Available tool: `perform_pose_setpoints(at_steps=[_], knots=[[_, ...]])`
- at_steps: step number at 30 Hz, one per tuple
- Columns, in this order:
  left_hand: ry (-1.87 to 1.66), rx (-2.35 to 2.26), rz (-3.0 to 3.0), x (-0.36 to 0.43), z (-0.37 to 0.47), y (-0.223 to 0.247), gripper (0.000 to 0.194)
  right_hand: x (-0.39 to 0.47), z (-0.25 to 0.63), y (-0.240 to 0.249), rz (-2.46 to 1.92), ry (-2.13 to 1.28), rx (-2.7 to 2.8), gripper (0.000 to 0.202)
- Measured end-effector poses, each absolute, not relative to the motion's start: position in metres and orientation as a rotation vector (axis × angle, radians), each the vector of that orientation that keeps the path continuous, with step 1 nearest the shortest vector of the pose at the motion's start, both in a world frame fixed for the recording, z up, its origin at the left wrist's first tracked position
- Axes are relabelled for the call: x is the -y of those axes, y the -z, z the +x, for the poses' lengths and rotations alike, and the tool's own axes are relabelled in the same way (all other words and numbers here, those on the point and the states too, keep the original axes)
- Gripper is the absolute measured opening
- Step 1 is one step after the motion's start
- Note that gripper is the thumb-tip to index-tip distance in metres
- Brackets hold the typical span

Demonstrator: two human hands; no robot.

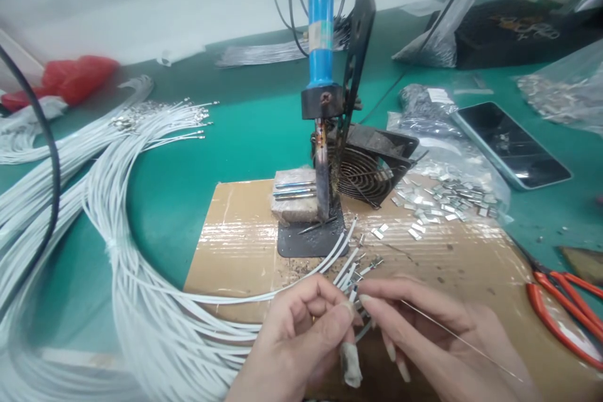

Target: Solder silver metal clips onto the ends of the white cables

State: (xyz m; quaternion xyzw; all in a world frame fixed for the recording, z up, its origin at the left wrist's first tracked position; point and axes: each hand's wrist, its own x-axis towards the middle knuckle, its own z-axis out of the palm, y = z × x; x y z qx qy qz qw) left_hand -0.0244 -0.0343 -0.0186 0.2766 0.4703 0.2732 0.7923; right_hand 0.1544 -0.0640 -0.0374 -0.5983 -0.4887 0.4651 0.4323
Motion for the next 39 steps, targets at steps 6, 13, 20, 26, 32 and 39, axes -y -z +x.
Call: perform_pose_setpoints(at_steps=[6,13,20,26,32,39], knots=[[-0.696,-1.203,0.881,0.04,-0.016,0.019,0.043,0.065,0.155,0.039,-1.482,-0.943,1.342,0.009],[-0.653,-1.317,1.089,0.046,-0.014,0.018,0.023,0.063,0.155,0.039,-1.588,-0.684,1.401,0.025],[-0.639,-1.288,0.988,0.042,-0.01,0.011,0.025,0.063,0.153,0.042,-1.594,-0.72,1.296,0.042],[-0.622,-1.241,0.891,0.039,-0.007,0.001,0.032,0.06,0.156,0.043,-1.559,-0.815,1.204,0.044],[-0.625,-1.242,0.913,0.039,-0.007,0.002,0.03,0.058,0.156,0.041,-1.525,-0.913,1.09,0.046],[-0.642,-1.248,0.98,0.041,-0.005,0.005,0.025,0.07,0.177,0.055,-1.406,-1.243,0.823,0.04]])
